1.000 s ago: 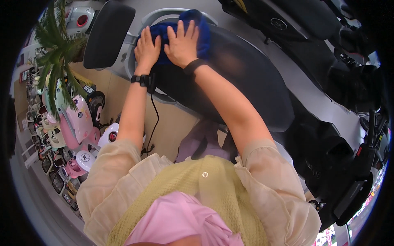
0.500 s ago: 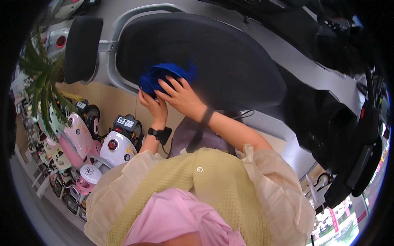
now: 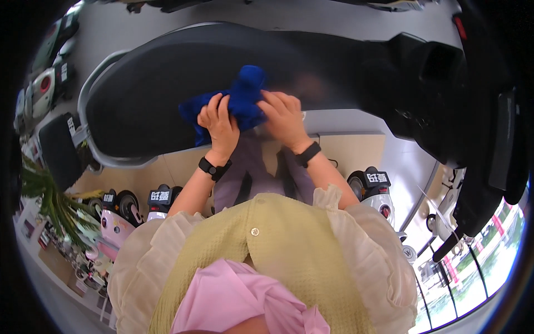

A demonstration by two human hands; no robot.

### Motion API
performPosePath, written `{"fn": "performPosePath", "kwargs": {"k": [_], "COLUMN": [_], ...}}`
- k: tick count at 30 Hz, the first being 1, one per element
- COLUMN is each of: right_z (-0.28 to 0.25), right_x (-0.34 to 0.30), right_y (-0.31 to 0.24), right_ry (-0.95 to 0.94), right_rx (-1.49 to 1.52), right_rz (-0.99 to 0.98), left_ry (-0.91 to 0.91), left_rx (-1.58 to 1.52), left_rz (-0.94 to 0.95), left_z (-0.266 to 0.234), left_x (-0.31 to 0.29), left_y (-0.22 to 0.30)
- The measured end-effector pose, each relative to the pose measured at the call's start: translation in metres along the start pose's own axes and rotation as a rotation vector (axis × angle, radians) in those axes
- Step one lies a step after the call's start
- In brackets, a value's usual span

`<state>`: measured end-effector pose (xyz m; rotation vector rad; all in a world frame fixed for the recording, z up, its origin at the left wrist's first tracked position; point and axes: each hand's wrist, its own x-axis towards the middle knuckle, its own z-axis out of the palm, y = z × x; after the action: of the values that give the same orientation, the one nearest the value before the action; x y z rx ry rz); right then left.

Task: Cleaning the handlebars, seat, and body of electric scooters in a showroom using a blue cloth.

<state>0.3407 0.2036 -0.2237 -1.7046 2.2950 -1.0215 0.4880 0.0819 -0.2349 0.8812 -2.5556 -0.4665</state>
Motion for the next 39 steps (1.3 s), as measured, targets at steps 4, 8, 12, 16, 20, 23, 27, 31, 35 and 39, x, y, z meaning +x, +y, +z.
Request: {"fn": "performPosePath", "kwargs": {"k": [4,8,12,16,20,23,27,31,35,39], "right_z": [-0.018,-0.052,-0.084,-0.084,-0.076,-0.059,-0.043,-0.026,0.010,0.073], "right_x": [-0.018,-0.054,-0.113,-0.160,-0.196,-0.217,-0.223,-0.193,-0.165,-0.173], "right_y": [0.024,0.063,0.109,0.152,0.193,0.215,0.258,0.321,0.368,0.382], "right_ry": [0.182,0.245,0.147,-0.109,-0.460,-0.535,-0.508,-0.334,0.119,0.126], "right_rx": [0.302,0.335,0.294,0.114,0.097,0.096,0.178,0.149,-0.165,-0.145], "right_rz": [0.225,0.252,0.298,0.560,0.742,0.764,0.801,0.735,0.617,0.783], "left_ry": [0.054,-0.008,-0.238,-0.495,-0.584,-0.696,-0.713,-0.542,-0.446,-0.631], "left_rx": [-0.057,-0.171,-0.416,-0.466,-0.350,-0.288,-0.261,-0.215,0.095,0.036], "left_rz": [0.063,0.157,0.266,0.081,-0.002,-0.013,-0.033,-0.098,-0.016,-0.011], "left_z": [0.032,0.054,0.087,0.138,0.183,0.208,0.240,0.285,0.332,0.369], "left_x": [0.017,0.009,-0.009,-0.027,-0.046,-0.060,-0.056,-0.031,-0.023,-0.034], "left_y": [0.037,0.079,0.115,0.126,0.109,0.101,0.095,0.090,0.087,0.071]}}
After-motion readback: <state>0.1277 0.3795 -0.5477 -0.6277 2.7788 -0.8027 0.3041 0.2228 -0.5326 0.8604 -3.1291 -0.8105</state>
